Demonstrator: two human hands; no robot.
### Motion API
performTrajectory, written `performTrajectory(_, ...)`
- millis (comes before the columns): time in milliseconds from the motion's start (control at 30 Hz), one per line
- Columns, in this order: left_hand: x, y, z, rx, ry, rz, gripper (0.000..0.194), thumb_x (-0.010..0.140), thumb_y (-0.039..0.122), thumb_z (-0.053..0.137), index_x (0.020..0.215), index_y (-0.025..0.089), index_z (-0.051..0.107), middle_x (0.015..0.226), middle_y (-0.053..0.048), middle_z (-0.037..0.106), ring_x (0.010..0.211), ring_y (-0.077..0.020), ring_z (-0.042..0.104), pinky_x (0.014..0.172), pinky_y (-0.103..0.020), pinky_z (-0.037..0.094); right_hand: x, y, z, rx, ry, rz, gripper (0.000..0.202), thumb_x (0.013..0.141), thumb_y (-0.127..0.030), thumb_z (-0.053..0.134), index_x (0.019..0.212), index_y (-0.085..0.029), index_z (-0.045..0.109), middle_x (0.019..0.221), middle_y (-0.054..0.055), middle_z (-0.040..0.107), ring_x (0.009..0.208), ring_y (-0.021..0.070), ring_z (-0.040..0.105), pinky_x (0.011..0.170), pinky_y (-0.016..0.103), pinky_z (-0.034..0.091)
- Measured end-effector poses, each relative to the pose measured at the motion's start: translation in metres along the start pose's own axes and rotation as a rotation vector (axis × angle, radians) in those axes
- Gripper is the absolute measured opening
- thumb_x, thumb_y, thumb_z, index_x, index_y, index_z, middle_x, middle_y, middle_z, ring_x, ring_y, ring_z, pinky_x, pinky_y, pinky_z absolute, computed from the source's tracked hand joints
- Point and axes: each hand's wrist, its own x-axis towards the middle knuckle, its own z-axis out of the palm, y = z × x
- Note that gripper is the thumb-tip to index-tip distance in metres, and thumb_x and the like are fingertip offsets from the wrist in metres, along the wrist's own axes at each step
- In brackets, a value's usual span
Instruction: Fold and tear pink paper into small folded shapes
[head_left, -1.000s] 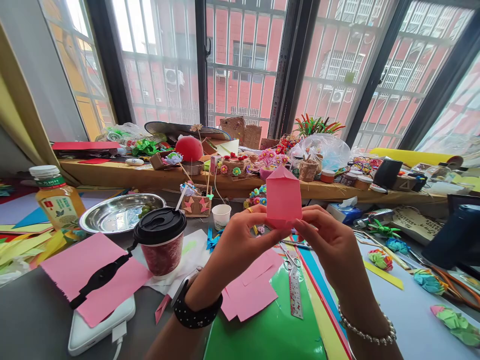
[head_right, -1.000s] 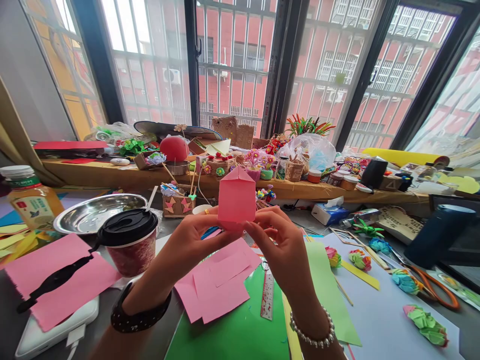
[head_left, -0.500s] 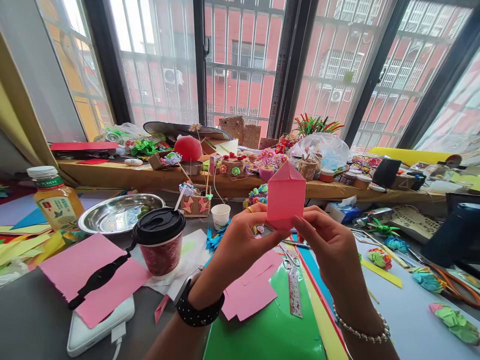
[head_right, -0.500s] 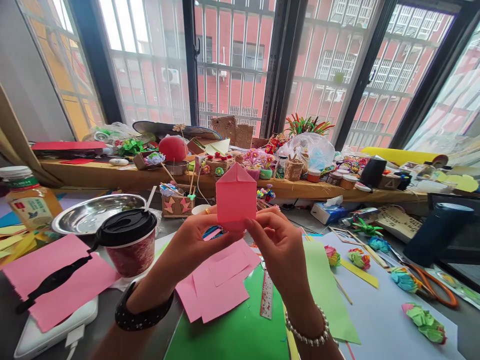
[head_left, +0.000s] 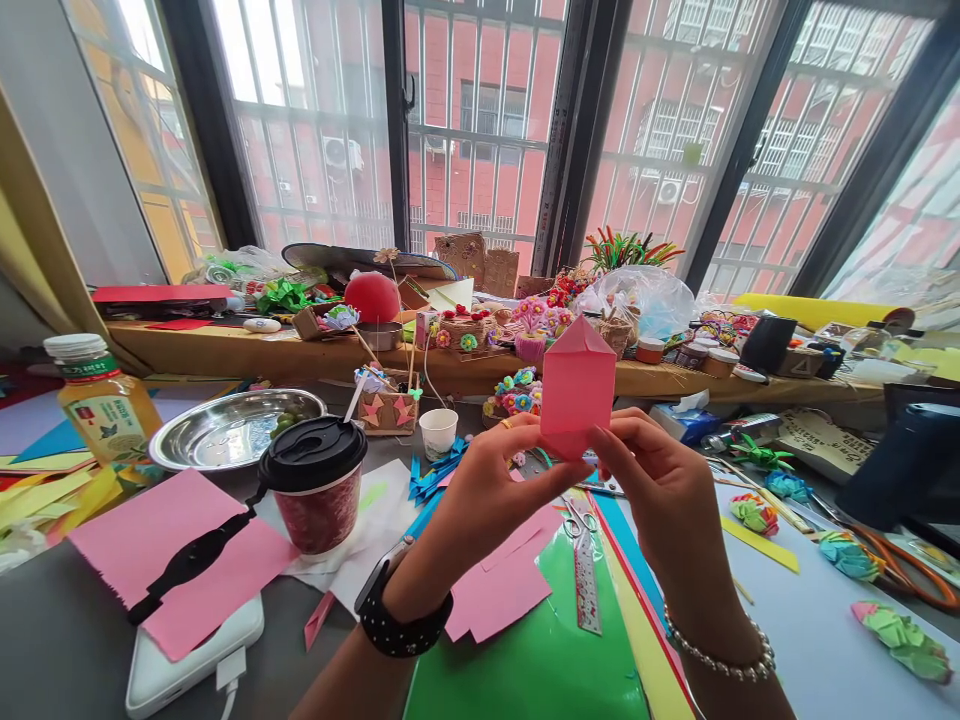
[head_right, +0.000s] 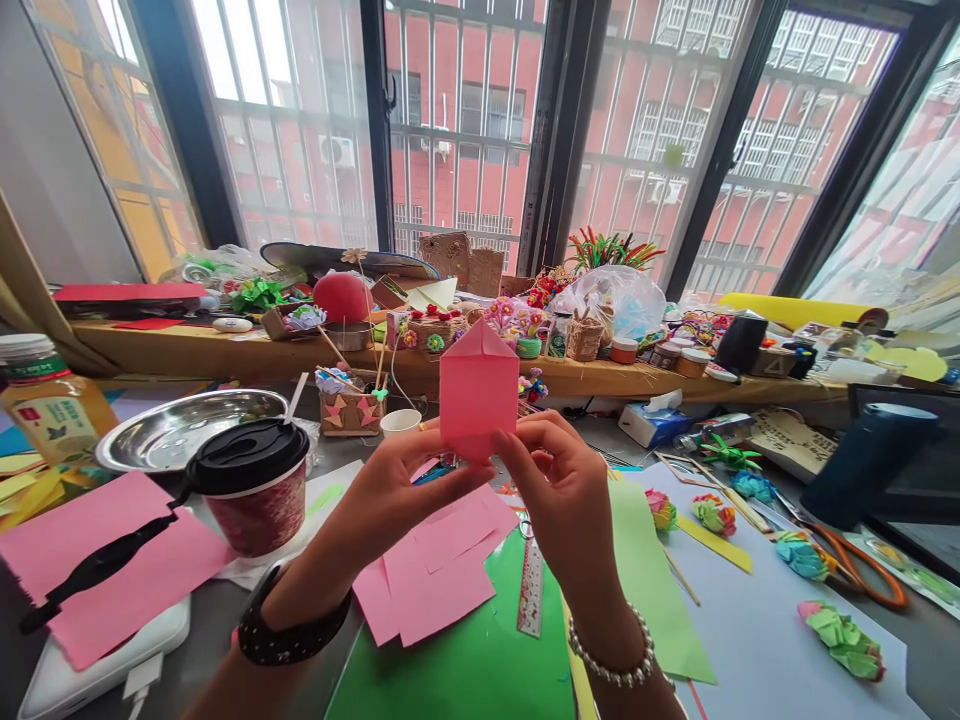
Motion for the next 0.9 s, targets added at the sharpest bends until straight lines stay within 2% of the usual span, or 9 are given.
performTrajectory(200,-0.0001,-0.0013,-0.0001,0.06,0.053,0.057,0.014,0.076,0.023,0.058,0.084,0.017,0.066,0.094,-0.006,0.061,0.089,-0.0169,0.055,0.08,-0.028,0.042,0.0017,0.0015,0.0005,0.06,-0.043,0.034,0.013,0.075,-0.027,0.059,0.064,-0.02,0.06,0.069,-0.001,0.049,0.057,0.0106,0.045,0.047,0.022,0.038)
performTrajectory(333,-0.001,0.0016,0.0006,0.157,0.094,0.156,0.008,0.075,0.018,0.058,0.077,0.018,0.066,0.089,-0.005,0.059,0.086,-0.0163,0.053,0.079,-0.028,0.042,0.0037,0.0053,0.0001,0.193,-0.124,0.166,0.017,0.076,-0.032,0.057,0.065,-0.019,0.059,0.059,-0.003,0.046,0.052,0.0099,0.039,0.048,0.023,0.035)
performTrajectory(433,-0.0028,0.0023,0.0026,0.232,0.138,0.218,0.007,0.075,0.018,0.058,0.076,0.017,0.065,0.089,-0.005,0.058,0.086,-0.0162,0.053,0.079,-0.028,0.041,0.0046,0.0072,-0.0004,0.279,-0.136,0.239,0.018,0.075,-0.034,0.058,0.067,-0.018,0.06,0.052,-0.004,0.043,0.049,0.0095,0.037,0.048,0.023,0.034)
performTrajectory(500,-0.0044,0.0025,0.0035,0.252,0.131,0.22,0.009,0.076,0.02,0.057,0.08,0.017,0.064,0.091,-0.005,0.058,0.088,-0.0163,0.053,0.081,-0.028,0.041,0.0046,0.0072,-0.0004,0.283,-0.112,0.218,0.016,0.076,-0.032,0.058,0.067,-0.019,0.06,0.054,-0.004,0.044,0.049,0.0091,0.037,0.048,0.022,0.034)
performTrajectory(633,-0.0062,0.0026,0.0029,0.236,0.111,0.179,0.019,0.075,0.024,0.058,0.092,0.017,0.064,0.098,-0.006,0.059,0.092,-0.0168,0.053,0.083,-0.028,0.04,0.0029,0.0042,0.001,0.193,-0.086,0.082,0.013,0.077,-0.026,0.058,0.065,-0.02,0.058,0.065,-0.002,0.047,0.057,0.0093,0.04,0.051,0.021,0.035)
performTrajectory(767,-0.005,0.0012,0.0009,0.21,0.149,0.201,0.013,0.075,0.019,0.058,0.085,0.02,0.067,0.085,-0.002,0.063,0.081,-0.0145,0.056,0.074,-0.025,0.043,0.0012,0.0007,0.0034,0.165,-0.092,0.038,0.008,0.075,-0.023,0.059,0.068,-0.021,0.06,0.072,-0.001,0.049,0.063,0.0109,0.045,0.052,0.021,0.04)
performTrajectory(900,-0.0033,0.0009,0.0001,0.21,0.173,0.201,0.012,0.073,0.017,0.06,0.081,0.021,0.068,0.079,-0.001,0.062,0.075,-0.0136,0.056,0.069,-0.023,0.044,0.0028,0.001,0.0048,0.197,-0.151,0.056,0.004,0.07,-0.021,0.065,0.072,-0.022,0.063,0.082,0.002,0.055,0.075,0.0148,0.051,0.06,0.026,0.045)
